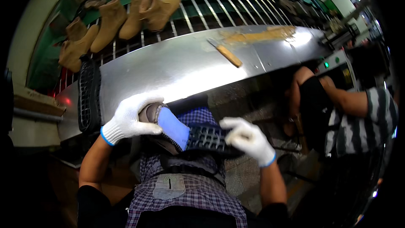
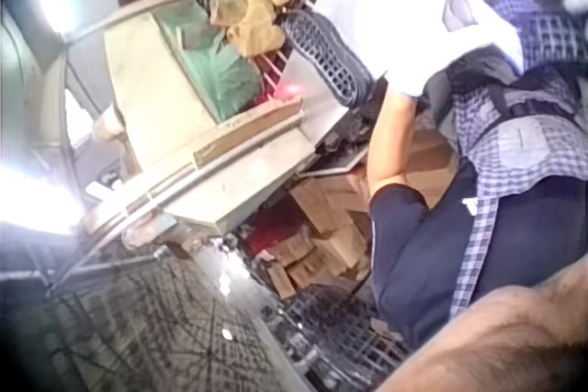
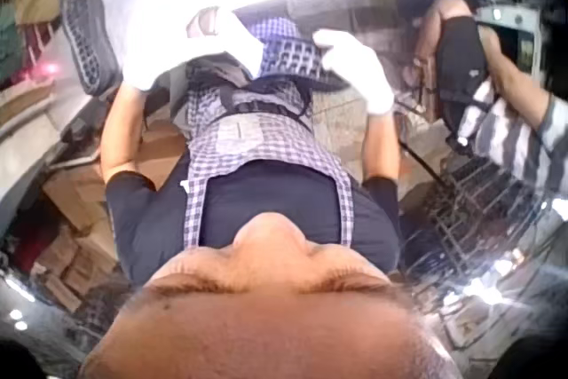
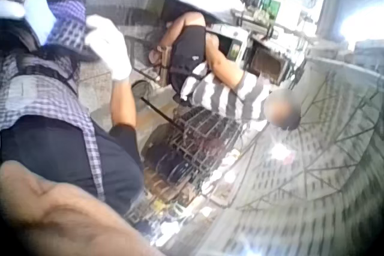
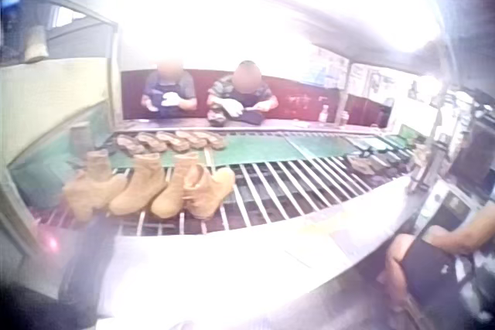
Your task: The person picks up a shoe from a rack, carries it to an assembly line, and then uses a small blade to trim material from around the sole while holding the shoe by hand.
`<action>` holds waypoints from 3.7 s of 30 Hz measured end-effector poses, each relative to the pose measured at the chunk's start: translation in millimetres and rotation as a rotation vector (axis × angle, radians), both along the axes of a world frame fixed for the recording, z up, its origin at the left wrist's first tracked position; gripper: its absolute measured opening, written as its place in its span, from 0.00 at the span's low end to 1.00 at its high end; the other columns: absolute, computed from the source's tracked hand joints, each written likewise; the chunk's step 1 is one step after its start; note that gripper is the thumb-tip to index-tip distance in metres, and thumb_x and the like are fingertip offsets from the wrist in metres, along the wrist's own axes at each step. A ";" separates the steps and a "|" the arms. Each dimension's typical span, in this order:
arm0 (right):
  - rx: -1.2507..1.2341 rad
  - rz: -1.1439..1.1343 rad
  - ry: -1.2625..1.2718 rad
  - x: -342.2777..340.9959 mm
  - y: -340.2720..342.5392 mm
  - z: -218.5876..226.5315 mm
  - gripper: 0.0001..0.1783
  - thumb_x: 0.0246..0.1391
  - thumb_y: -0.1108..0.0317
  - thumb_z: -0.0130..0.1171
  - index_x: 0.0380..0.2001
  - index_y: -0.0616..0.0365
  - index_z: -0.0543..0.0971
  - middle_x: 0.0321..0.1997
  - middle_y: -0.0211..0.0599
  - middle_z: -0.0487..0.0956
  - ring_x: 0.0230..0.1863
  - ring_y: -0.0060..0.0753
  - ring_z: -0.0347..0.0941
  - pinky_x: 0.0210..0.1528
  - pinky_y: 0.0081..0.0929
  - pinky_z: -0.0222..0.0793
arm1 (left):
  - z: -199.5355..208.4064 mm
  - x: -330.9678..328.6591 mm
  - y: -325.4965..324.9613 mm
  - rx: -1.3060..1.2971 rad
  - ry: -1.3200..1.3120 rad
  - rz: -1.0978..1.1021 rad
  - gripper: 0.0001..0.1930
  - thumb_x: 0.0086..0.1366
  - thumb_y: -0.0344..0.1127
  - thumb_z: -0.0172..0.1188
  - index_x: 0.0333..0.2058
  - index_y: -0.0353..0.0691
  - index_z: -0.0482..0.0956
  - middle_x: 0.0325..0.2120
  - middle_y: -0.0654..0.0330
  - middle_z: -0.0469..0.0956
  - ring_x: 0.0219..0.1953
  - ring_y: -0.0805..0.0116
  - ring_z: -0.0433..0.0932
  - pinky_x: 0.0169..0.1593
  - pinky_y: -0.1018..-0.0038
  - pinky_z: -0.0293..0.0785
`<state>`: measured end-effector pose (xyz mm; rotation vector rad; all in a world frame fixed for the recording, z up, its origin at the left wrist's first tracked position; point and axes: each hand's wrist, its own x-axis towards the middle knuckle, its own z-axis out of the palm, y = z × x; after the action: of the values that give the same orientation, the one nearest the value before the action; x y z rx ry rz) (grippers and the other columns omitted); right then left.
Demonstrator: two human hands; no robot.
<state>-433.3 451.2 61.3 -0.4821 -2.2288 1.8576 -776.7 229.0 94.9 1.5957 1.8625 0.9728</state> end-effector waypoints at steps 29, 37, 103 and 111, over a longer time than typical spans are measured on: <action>0.044 0.108 0.178 -80.3 -42.6 19.2 0.52 0.33 0.61 0.92 0.61 0.57 0.71 0.55 0.44 0.73 0.56 0.42 0.73 0.60 0.43 0.71 | -50.1 113.9 -15.0 0.547 -0.273 0.324 0.35 0.47 0.35 0.86 0.49 0.35 0.74 0.41 0.53 0.77 0.39 0.57 0.79 0.42 0.64 0.77; -0.011 0.011 0.144 -96.7 -18.5 12.8 0.54 0.29 0.49 0.92 0.59 0.59 0.75 0.52 0.39 0.76 0.52 0.36 0.71 0.54 0.35 0.70 | -51.2 104.0 8.6 0.540 -0.367 0.385 0.35 0.44 0.36 0.89 0.45 0.38 0.71 0.37 0.57 0.73 0.34 0.63 0.73 0.35 0.68 0.70; 0.491 -0.149 -0.017 -221.5 79.2 4.8 0.19 0.68 0.64 0.59 0.58 0.62 0.82 0.58 0.51 0.83 0.61 0.47 0.79 0.65 0.38 0.73 | -2.2 34.4 60.3 0.533 0.316 0.040 0.17 0.56 0.37 0.74 0.43 0.41 0.83 0.39 0.54 0.82 0.39 0.53 0.82 0.45 0.60 0.80; 1.303 -0.157 -0.464 -213.8 166.0 -25.8 0.22 0.64 0.58 0.59 0.59 0.51 0.76 0.49 0.49 0.80 0.48 0.58 0.79 0.52 0.54 0.78 | 49.3 -133.5 64.4 -0.163 0.344 0.040 0.56 0.46 0.60 0.82 0.71 0.40 0.68 0.67 0.46 0.71 0.68 0.42 0.72 0.70 0.55 0.71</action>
<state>-647.2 617.2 35.5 -0.7691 -2.9234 -0.0376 -910.2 293.4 144.3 1.7134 2.1452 0.5687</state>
